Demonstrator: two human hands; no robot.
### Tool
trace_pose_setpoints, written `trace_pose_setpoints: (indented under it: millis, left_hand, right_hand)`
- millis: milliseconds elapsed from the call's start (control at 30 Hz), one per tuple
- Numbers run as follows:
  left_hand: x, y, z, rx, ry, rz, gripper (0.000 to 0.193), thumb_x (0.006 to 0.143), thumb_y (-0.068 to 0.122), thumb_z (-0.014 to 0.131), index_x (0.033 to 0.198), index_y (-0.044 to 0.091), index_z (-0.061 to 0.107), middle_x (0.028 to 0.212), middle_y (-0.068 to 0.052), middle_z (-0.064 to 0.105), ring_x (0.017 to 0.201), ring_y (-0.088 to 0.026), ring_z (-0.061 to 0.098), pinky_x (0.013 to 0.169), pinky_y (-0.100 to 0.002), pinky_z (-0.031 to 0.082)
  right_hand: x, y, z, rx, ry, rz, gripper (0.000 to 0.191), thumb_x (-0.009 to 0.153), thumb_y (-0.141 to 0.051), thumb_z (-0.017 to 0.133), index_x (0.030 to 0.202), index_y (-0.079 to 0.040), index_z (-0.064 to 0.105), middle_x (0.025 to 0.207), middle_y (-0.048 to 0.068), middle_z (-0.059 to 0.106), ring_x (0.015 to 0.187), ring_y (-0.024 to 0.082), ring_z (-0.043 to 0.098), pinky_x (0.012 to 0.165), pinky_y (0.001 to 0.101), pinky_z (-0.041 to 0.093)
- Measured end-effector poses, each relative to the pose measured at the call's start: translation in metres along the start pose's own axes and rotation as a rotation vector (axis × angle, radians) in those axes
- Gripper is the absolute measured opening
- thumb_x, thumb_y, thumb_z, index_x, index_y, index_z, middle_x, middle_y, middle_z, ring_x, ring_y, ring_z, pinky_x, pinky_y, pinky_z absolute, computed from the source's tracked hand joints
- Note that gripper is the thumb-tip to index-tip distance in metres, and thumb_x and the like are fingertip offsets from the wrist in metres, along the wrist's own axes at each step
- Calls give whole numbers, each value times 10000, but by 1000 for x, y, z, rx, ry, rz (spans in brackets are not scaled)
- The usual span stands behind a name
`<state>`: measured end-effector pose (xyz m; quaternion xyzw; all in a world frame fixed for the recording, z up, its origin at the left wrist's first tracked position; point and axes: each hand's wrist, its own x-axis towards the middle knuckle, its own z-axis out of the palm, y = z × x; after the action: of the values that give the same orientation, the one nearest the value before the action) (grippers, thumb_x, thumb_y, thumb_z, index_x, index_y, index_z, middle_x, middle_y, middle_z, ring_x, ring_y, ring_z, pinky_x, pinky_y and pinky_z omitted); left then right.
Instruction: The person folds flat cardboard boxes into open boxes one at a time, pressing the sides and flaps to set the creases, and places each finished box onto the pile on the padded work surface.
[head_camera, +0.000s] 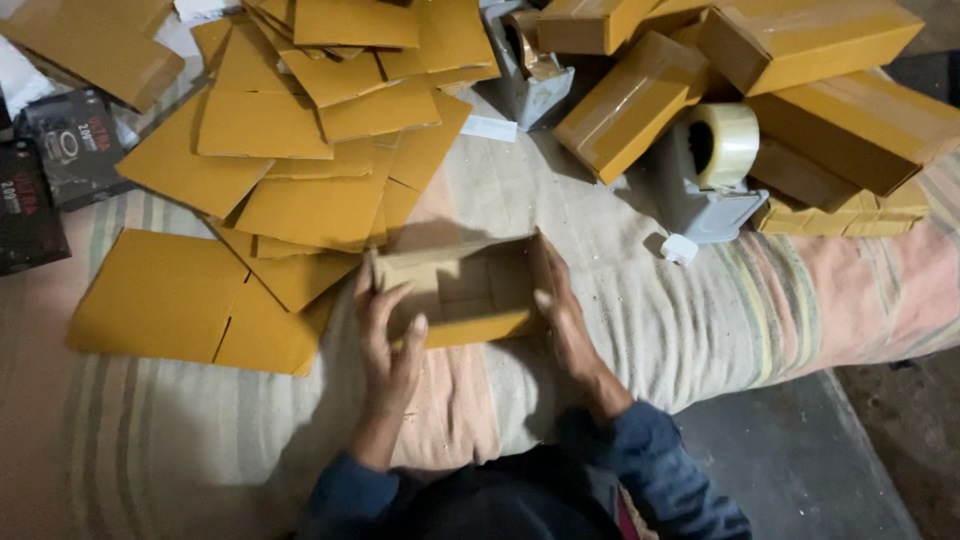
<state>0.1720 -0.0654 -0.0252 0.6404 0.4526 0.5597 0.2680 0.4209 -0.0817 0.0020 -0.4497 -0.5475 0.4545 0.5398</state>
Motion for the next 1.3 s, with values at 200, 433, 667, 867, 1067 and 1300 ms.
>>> trace_pose_setpoints:
  millis: [200, 433, 667, 867, 1067, 1300]
  left_hand:
    - [12, 5, 3, -133, 15, 89, 387, 955, 245, 607, 1264, 11, 609, 1544, -237, 429, 1432, -319, 457, 1208, -443, 349]
    - [5, -6, 0, -206, -21, 13, 483, 1009, 319, 569, 1380, 10, 549, 1594, -229, 379, 1458, -322, 452, 1226, -438, 373]
    - [10, 18, 3, -288, -10, 26, 584, 1027, 332, 560, 1495, 8, 428, 1597, -214, 389, 1489, -315, 417, 1251, -445, 338]
    - [0, 10, 14, -349, -12, 75, 468, 1017, 322, 509, 1361, 9, 563, 1499, -185, 548, 1488, -304, 469, 1266, -444, 350]
    - [18, -14, -1, -207, -232, -93, 550, 984, 334, 507, 1429, 32, 622, 1531, -142, 617, 1001, -264, 576, 941, -383, 469]
    - [26, -1, -11, -251, -301, -171, 683, 940, 258, 542, 1571, 34, 406, 1649, -183, 443, 1101, -262, 596, 997, -367, 468]
  right_hand:
    - [6, 3, -8, -36, -67, 20, 771, 999, -320, 441, 1635, -2, 141, 1735, 177, 159, 1613, 288, 111, 1276, 401, 108]
    - [0, -38, -3, -638, 88, -203, 527, 940, -135, 530, 1463, -90, 571, 1642, 171, 394, 1578, 297, 368, 1303, 409, 339]
    - [80, -49, 9, -1193, -401, -440, 647, 799, -301, 776, 1351, -9, 609, 1599, 305, 298, 1490, 471, 288, 1151, 521, 345]
    - [102, -39, 20, -1326, -386, -277, 646, 753, -427, 830, 1153, 42, 634, 1599, 312, 259, 1496, 468, 270, 1130, 524, 391]
    - [89, -31, 12, -548, -43, -394, 359, 987, -262, 677, 1233, -1, 702, 1598, 248, 389, 1403, 363, 476, 1065, 455, 478]
    - [52, -26, 3, -165, 86, 296, 353, 1012, -319, 662, 1166, -3, 693, 1144, 293, 665, 950, 261, 639, 817, 355, 536]
